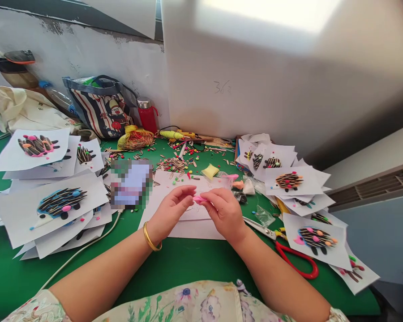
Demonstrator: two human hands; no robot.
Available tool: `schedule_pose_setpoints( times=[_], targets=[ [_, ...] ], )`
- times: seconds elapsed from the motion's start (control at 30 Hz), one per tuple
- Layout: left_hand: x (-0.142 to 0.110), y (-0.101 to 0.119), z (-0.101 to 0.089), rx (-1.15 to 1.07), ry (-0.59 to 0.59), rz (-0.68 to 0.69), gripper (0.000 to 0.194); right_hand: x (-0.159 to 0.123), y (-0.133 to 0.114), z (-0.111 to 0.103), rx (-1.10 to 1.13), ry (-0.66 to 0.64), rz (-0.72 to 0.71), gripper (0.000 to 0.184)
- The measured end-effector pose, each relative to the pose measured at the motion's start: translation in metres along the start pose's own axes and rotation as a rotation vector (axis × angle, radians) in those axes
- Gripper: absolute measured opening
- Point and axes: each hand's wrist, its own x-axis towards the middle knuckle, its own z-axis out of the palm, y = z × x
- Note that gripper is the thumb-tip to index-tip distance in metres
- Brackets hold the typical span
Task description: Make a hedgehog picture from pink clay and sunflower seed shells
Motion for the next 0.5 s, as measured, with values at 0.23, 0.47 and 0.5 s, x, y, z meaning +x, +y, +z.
schedule_pose_setpoints(
  times=[0.23, 0.47, 0.5],
  targets=[
    [-0.001, 0.013, 0.002, -0.532, -0.089, -0.219, 0.073, -0.007, -0.026, 0.022, -0.105, -0.195, -0.222, 0.054],
    [0.000, 0.003, 0.005, -0.603, -0.023, -0.295, 0.074, -0.016, -0.039, 0.043, -0.234, -0.346, -0.323, 0.104],
    [-0.002, 0.002, 0.007, -0.609, -0.050, -0.312, 0.075, -0.015, -0.036, 0.043, -0.257, -0.330, -0.306, 0.104]
  ],
)
